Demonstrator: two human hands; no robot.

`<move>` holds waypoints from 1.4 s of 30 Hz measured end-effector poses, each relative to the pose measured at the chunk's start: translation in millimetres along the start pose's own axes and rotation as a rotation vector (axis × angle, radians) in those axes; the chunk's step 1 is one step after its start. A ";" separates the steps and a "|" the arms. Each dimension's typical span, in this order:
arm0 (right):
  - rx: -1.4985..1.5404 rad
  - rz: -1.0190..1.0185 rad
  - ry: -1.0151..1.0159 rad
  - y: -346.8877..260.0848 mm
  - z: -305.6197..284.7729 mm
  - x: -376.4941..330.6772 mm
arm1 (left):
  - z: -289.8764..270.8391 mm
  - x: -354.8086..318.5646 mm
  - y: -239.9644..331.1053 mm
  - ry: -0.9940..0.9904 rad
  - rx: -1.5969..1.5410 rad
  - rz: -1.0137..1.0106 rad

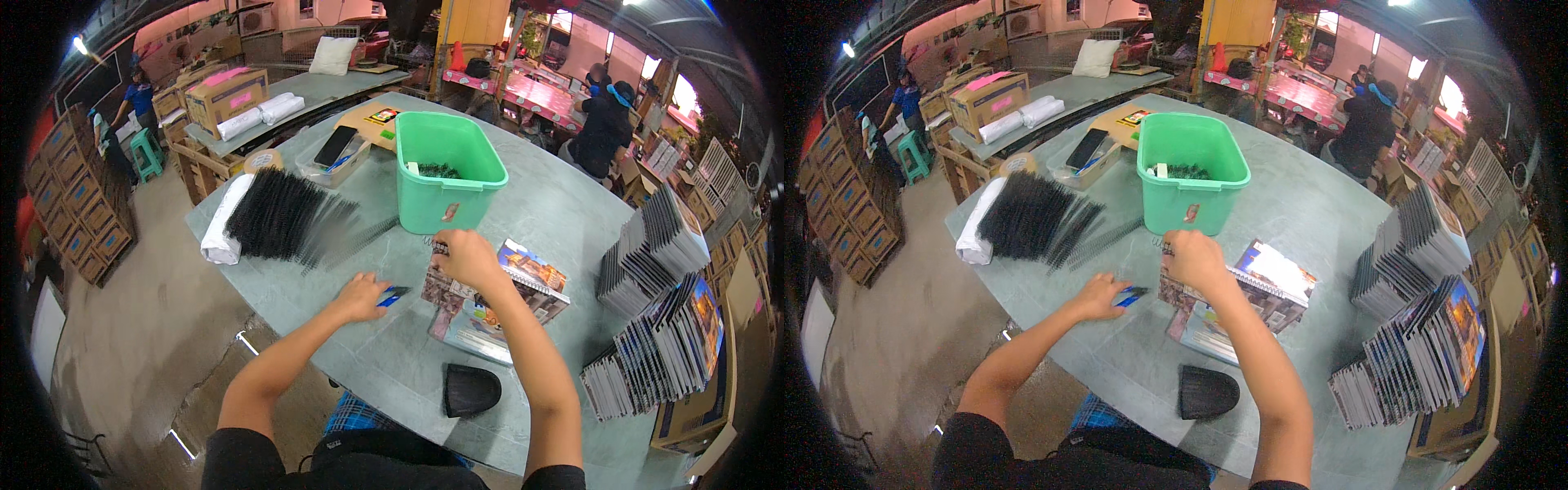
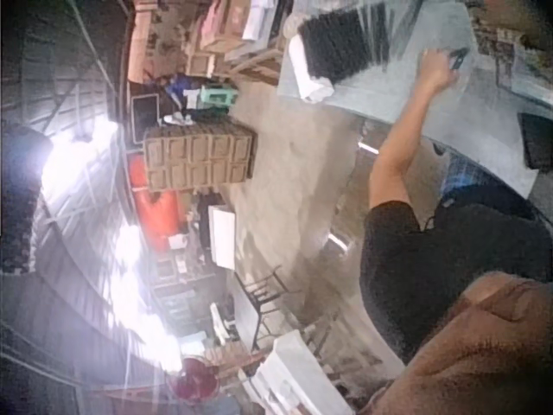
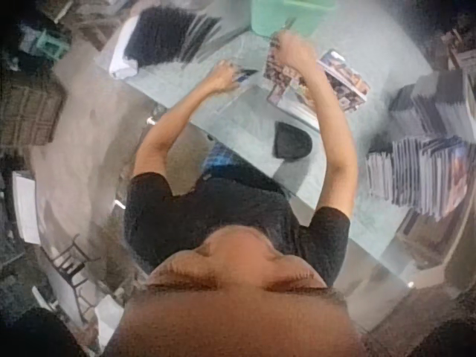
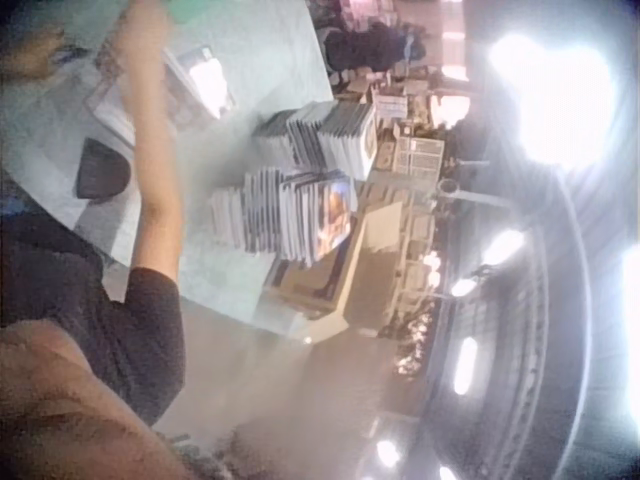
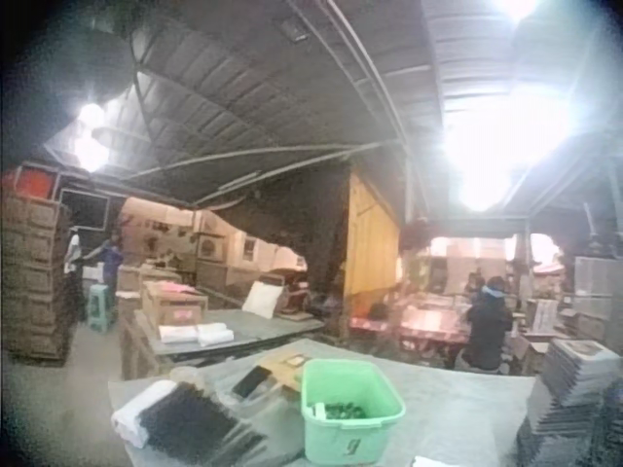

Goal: The person assembles spiral notebooks by threading metal coils through stacked paper and covers. They use pliers to trim and secure the coil ends before stacking the completed notebooks and placing them into a cardboard box.

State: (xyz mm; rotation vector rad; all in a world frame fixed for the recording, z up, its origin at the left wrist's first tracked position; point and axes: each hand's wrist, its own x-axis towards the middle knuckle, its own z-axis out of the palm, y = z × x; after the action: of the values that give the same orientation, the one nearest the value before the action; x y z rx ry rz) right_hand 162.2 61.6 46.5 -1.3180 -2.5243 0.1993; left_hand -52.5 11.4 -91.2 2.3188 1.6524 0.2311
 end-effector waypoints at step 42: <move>0.356 -0.013 0.143 3.4 9.0 -3.1 | -74.2 -1.1 78.4 0.105 -0.261 -0.079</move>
State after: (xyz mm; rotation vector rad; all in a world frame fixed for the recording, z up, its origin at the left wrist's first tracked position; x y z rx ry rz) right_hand 163.7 61.1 36.5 -1.1306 -2.2475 0.5064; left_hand -4.1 -3.3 4.2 2.0760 1.6479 0.5265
